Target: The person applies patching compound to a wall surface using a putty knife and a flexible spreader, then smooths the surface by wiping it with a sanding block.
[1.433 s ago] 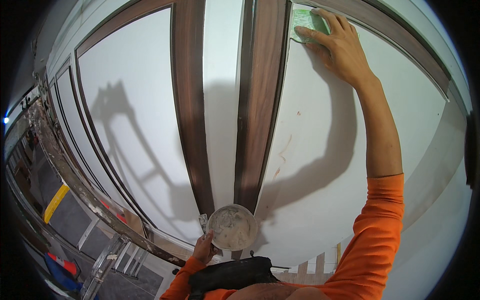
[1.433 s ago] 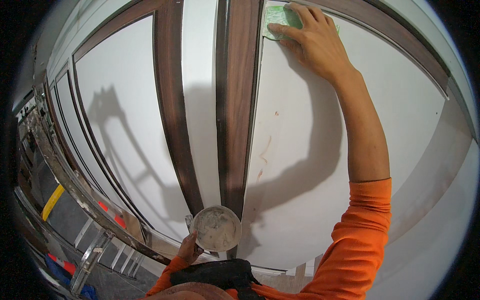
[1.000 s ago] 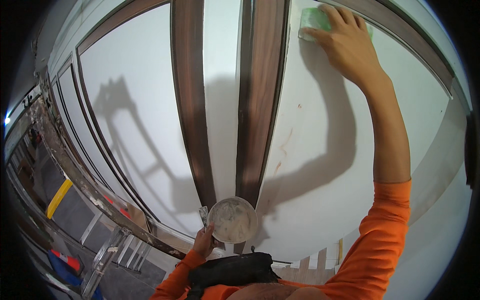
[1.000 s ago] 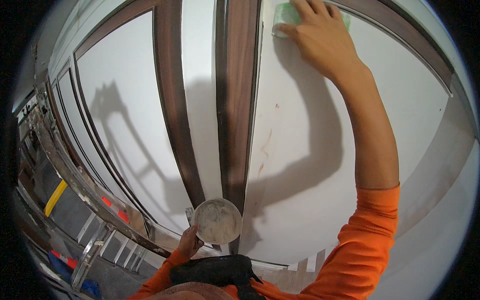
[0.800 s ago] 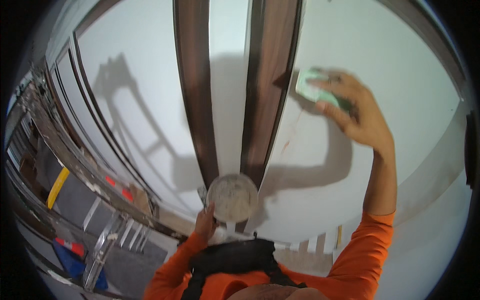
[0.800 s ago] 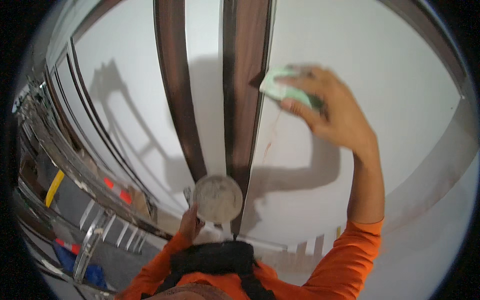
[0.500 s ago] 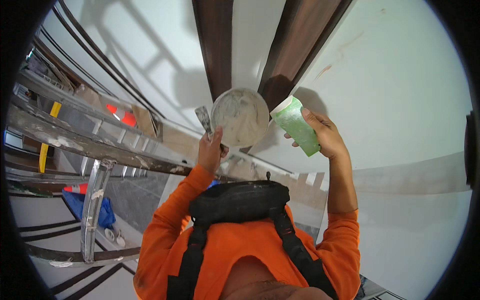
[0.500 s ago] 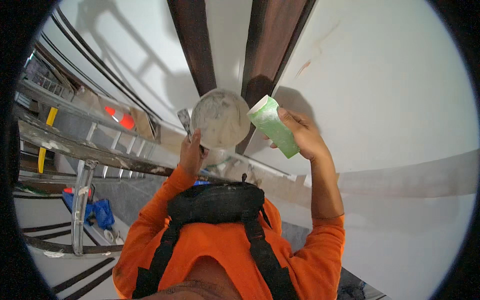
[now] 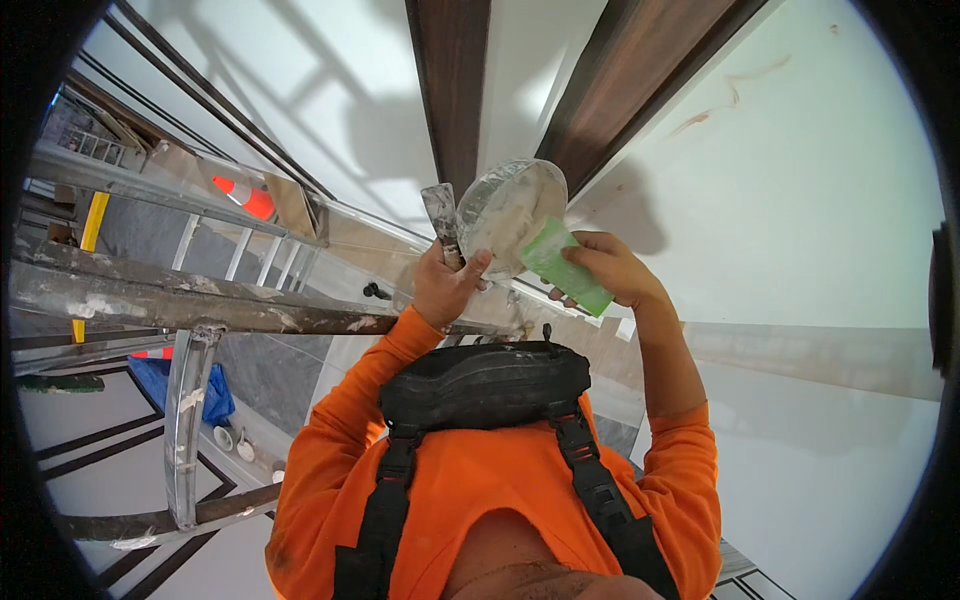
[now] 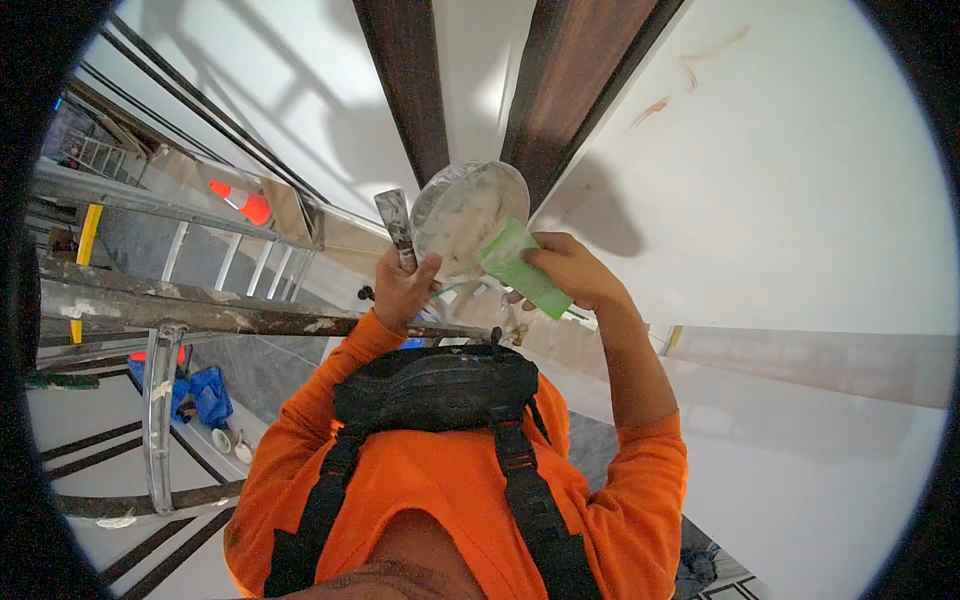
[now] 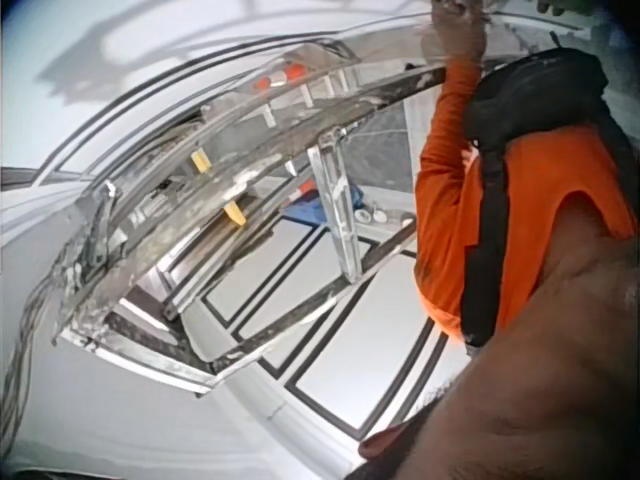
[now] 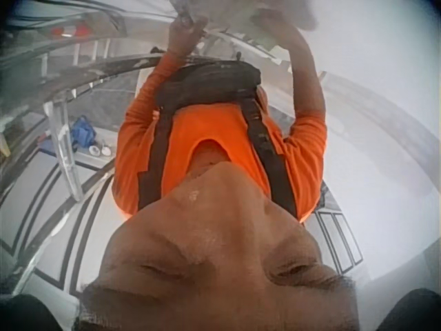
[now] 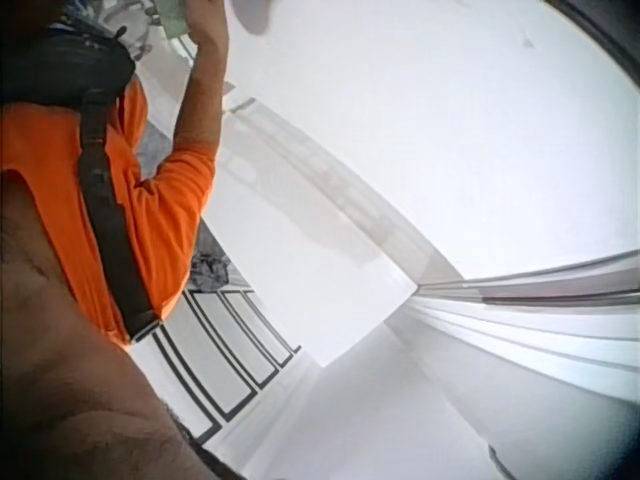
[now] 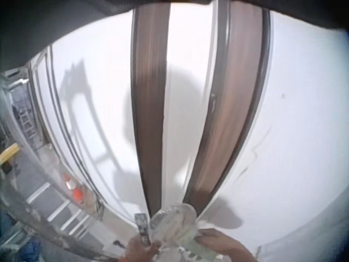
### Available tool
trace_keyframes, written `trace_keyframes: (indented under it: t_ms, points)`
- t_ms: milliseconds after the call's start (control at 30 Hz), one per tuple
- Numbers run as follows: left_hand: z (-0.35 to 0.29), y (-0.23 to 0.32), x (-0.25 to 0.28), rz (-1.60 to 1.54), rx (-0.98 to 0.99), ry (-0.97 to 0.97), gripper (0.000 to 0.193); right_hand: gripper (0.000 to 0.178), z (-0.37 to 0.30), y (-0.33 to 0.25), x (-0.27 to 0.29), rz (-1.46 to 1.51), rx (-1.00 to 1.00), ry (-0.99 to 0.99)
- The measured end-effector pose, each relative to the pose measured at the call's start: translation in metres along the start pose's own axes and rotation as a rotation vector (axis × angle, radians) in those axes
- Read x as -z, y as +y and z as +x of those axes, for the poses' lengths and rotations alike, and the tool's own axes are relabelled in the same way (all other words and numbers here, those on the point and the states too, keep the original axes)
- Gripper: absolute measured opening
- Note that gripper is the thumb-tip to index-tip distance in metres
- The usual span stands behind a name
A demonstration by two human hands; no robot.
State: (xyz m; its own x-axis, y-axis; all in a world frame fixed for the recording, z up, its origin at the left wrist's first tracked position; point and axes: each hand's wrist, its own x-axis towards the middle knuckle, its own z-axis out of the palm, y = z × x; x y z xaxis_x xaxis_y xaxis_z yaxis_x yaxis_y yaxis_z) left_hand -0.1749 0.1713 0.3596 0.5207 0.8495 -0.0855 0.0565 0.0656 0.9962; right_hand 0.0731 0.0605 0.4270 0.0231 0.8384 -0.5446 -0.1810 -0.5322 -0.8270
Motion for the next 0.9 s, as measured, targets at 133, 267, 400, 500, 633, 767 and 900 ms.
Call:
trace_keyframes:
  t_ms: [133,267,400,500,633,767,900]
  points:
    - [-0.002,0.003,-0.003,-0.040,-0.053,-0.047,0.050,0.040,0.011,0.002,-0.001,0.003,-0.032,-0.015]
    - [-0.001,-0.005,-0.004,-0.054,-0.088,-0.053,0.053,0.042,0.015,-0.003,-0.005,0.032,-0.050,0.002]
    - [0.000,-0.006,0.001,0.034,-0.049,-0.103,0.053,0.046,0.019,-0.004,-0.005,0.052,-0.064,0.001]
    - [0.000,0.002,0.001,0.102,-0.030,-0.129,0.051,0.047,0.020,-0.008,-0.010,0.064,-0.055,0.017]
    - [-0.002,-0.002,-0.002,0.114,-0.060,-0.126,0.046,0.045,0.026,-0.004,-0.014,0.056,-0.030,0.071]
    - [-0.005,0.001,-0.003,0.153,-0.072,-0.120,0.042,0.046,0.034,0.008,-0.014,0.019,0.034,0.028]
    - [-0.003,0.007,-0.003,0.053,-0.015,-0.059,0.037,0.044,0.025,0.006,-0.013,0.058,0.099,-0.001]
